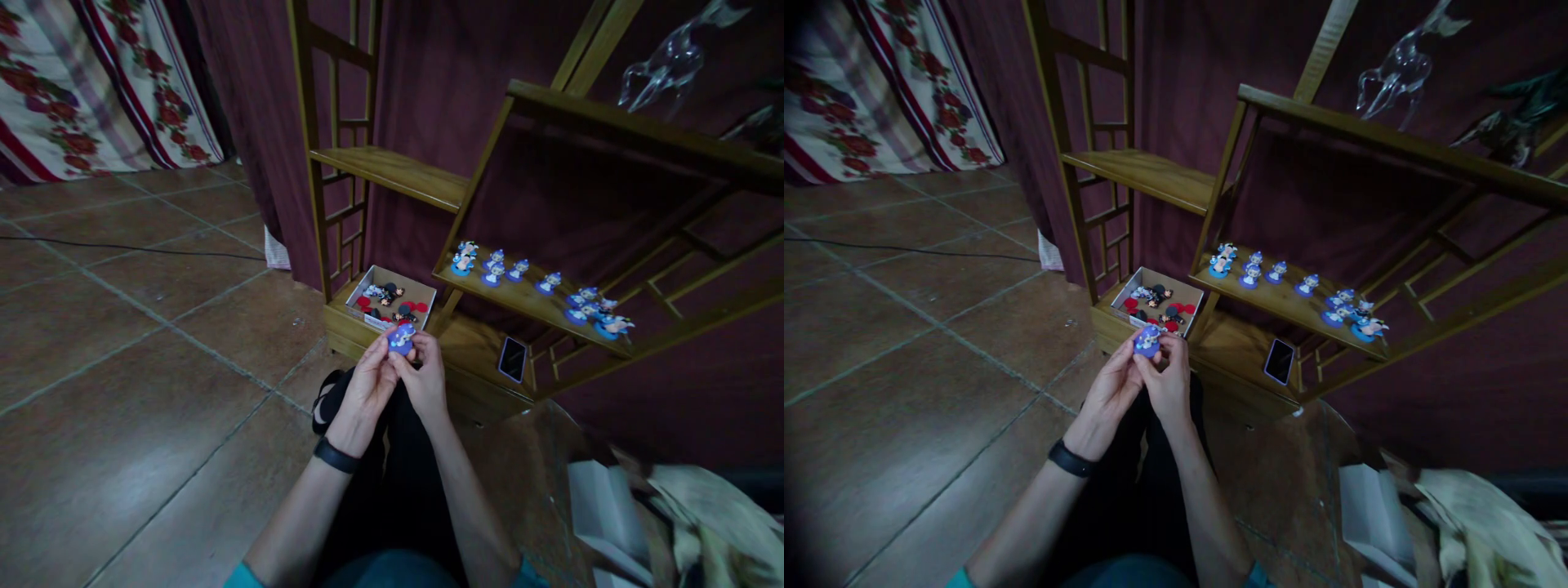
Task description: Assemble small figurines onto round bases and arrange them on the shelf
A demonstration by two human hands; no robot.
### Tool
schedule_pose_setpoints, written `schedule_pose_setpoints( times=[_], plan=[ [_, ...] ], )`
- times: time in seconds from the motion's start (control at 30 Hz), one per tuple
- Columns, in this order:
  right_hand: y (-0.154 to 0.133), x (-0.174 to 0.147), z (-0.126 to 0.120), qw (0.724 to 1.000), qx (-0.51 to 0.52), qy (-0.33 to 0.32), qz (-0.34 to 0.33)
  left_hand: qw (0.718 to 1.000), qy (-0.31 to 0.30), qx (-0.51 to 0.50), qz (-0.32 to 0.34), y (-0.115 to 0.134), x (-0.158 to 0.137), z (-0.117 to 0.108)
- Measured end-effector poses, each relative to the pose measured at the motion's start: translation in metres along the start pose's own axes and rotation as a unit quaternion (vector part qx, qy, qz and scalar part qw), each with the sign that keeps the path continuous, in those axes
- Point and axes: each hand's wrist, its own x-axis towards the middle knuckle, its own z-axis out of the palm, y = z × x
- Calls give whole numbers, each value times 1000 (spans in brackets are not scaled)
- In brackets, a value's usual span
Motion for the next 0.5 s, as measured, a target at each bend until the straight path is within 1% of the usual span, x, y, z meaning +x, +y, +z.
schedule_pose_setpoints(
  times=[0.1,0.23,0.4,0.5],
  plan=[
    [-1,-1,2,999,-34,23,-4,999,12,-31,-12,-4,-2,-2],
    [-1,-2,0,999,-34,37,2,999,0,-37,-26,-4,-5,-1],
    [1,-4,-8,1000,10,13,1,997,30,-47,-49,0,-3,-2],
    [5,-5,-16,999,37,-30,13,997,32,-33,-64,1,-2,-4]
  ],
)
